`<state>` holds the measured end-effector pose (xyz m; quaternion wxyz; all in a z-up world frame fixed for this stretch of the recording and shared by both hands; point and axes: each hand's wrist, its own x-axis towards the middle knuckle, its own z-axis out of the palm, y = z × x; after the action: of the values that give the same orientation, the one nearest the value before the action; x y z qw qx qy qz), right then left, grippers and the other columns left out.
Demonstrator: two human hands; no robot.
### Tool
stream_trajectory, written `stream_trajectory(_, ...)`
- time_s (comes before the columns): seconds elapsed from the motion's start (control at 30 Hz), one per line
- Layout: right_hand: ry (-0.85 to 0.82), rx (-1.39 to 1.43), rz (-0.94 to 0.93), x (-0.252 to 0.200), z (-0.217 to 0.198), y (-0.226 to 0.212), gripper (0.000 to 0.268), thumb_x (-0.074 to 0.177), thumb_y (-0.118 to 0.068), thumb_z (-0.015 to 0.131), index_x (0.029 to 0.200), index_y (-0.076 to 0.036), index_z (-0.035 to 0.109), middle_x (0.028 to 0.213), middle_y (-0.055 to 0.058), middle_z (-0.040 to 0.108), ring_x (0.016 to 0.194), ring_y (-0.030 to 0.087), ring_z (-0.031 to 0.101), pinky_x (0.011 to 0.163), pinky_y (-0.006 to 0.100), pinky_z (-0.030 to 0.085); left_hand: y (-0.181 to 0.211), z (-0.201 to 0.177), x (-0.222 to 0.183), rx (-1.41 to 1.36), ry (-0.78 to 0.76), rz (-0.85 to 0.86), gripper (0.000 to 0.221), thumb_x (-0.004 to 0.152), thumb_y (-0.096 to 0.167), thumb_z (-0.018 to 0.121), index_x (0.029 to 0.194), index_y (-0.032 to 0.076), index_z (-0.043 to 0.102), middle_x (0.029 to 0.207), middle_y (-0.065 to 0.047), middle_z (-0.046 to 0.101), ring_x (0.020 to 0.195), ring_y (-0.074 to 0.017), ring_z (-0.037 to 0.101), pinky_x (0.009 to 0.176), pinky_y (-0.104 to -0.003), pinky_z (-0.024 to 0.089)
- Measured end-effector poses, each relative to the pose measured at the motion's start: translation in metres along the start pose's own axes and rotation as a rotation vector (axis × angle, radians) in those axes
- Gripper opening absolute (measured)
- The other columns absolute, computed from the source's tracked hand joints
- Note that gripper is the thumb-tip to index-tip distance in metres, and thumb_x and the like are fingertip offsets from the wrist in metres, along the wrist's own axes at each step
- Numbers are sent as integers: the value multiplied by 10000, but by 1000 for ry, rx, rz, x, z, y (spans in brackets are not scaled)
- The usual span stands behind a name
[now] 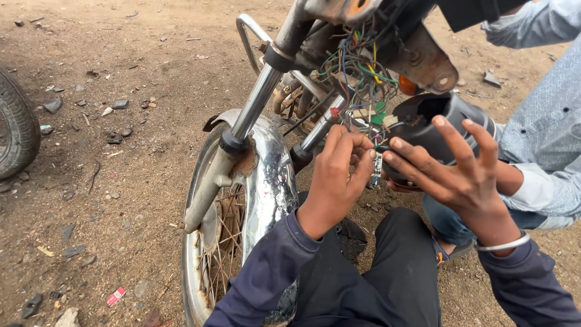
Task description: The person is repairing the electrical wiring and front headlight assembly of a motorcycle.
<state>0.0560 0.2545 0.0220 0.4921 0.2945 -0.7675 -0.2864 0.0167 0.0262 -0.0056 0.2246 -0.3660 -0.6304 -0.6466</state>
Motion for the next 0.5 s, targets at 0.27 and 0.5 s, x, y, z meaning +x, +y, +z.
stream_trajectory(0.27, 216, 454, 375, -35, -23, 36, 802, 1082, -113, 779, 1612, -76, 180, 1640, 206, 368, 1538, 358, 414, 1268, 509, 420, -25, -12, 2, 159, 104, -79, 63, 1009, 8, 643, 1051, -22, 607, 994, -92, 556, 785, -194, 625, 680, -313, 537)
stream_trajectory(0.5, 72, 868, 760, -2, -32, -51, 851, 801, -269, 851, 1504, -25, 438, 1364, 127, 658, 1186, 200, 670, 932, 330, 567, -4, -6, 3, -150, -15, -157, 106, 1030, 47, 619, 1083, -39, 589, 1046, -61, 528, 764, -105, 663, 626, -240, 558)
